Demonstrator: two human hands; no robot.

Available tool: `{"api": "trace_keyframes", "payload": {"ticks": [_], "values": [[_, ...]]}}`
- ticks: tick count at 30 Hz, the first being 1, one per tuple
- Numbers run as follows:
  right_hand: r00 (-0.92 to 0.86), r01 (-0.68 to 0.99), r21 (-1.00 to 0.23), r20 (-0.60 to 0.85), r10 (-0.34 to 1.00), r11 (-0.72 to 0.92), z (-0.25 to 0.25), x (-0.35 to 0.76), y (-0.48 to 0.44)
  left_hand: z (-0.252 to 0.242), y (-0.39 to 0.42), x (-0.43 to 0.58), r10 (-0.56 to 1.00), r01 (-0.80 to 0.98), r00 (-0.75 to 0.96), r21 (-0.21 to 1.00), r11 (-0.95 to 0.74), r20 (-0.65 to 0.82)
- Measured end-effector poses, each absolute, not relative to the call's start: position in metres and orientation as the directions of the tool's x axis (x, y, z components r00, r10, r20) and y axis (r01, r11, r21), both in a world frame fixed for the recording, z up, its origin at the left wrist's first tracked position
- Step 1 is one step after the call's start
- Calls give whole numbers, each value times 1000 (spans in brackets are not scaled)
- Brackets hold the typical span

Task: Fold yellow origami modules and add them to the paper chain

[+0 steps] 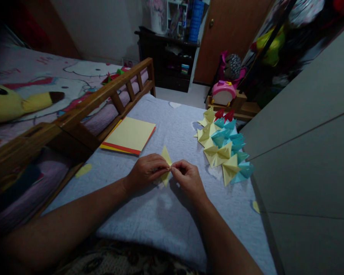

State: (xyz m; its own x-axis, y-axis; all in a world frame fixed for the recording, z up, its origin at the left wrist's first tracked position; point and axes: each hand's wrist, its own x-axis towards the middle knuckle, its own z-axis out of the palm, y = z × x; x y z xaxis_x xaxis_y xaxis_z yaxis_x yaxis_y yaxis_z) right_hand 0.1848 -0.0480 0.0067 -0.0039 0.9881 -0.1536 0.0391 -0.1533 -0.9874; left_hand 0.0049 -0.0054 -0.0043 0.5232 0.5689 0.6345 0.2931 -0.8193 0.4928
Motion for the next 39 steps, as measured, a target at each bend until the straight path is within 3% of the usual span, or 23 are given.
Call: {"api": "trace_keyframes", "payload": {"ticks": [6, 19, 39], "values": [[6, 8, -980, -197, 980, -197, 10, 184, -49, -6, -5, 5, 552, 302, 537, 465, -832, 638], [-115, -267, -892, -346, 931, -364, 4, 186, -49, -6, -4, 4, 629, 218, 521, 623, -752, 577], [-22, -217, -920, -330, 944, -326, 5, 181, -46, -5, -3, 4, 626, 231, 527, 612, -757, 575]]}}
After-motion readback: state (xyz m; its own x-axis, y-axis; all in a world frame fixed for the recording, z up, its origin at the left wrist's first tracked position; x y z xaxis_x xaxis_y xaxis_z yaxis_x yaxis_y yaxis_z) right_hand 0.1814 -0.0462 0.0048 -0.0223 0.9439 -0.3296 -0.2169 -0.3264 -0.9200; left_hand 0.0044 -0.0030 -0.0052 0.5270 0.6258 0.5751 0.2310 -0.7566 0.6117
